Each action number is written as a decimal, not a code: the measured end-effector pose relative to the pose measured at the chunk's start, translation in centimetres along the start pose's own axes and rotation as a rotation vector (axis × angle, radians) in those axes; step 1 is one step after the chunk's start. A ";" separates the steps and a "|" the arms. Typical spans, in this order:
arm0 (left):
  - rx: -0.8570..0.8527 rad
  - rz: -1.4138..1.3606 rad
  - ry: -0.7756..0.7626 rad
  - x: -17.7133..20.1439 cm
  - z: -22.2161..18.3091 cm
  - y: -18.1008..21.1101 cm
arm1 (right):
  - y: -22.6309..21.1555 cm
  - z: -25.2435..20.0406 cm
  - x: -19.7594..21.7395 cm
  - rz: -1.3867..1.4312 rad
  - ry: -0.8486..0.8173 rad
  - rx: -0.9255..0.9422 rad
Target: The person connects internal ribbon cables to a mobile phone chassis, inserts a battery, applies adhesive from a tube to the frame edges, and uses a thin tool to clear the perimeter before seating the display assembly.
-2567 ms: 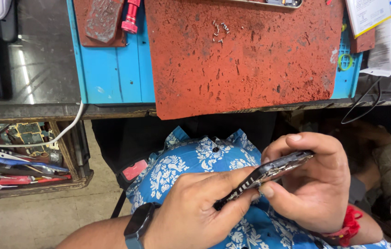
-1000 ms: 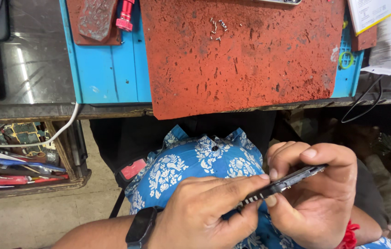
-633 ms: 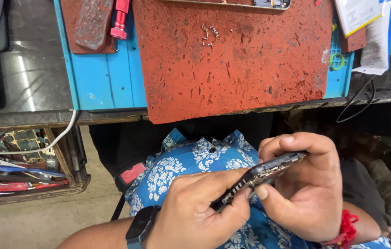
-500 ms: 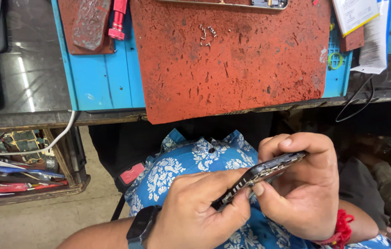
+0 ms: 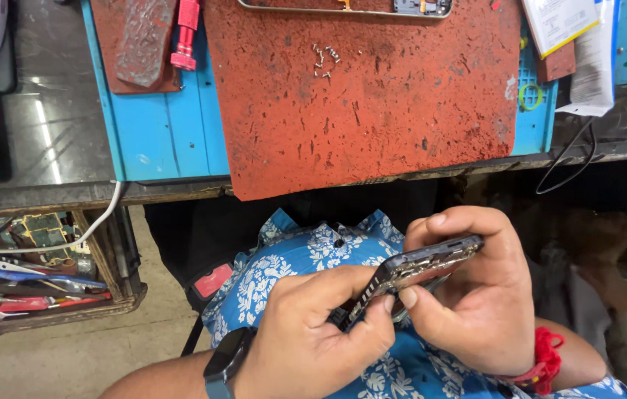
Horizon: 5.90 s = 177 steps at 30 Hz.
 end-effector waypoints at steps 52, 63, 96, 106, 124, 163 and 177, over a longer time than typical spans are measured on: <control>0.167 -0.538 0.152 0.8 5.4 0.2 | -7.0 17.8 10.9 -1.006 0.369 0.216; 0.155 -0.564 0.114 0.5 5.4 -0.2 | -5.3 8.7 12.3 -0.239 0.320 0.215; 0.161 -0.569 -0.017 -0.2 3.9 -1.2 | -0.8 2.4 1.6 -0.402 0.184 -0.047; 0.164 -0.590 -0.018 -0.1 3.8 -1.8 | -0.5 2.0 1.6 -0.344 0.191 -0.033; 0.156 -0.607 -0.021 -0.2 3.6 -1.9 | -0.3 2.3 1.2 -0.543 0.208 0.087; 0.165 -0.532 -0.073 0.2 3.1 -1.3 | 1.7 1.5 2.8 -0.096 0.100 -0.223; 0.005 -0.140 -0.062 -0.3 2.2 0.1 | 0.7 1.9 2.0 -0.059 0.119 -0.006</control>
Point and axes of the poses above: each hand's wrist, its own z-axis towards the middle knuckle, its own x-axis out of the back of the hand, y = z × x, the point moved 1 cm from there along z, towards the middle knuckle, and after that the axes turned 5 degrees about y, right-handed, at the moved point
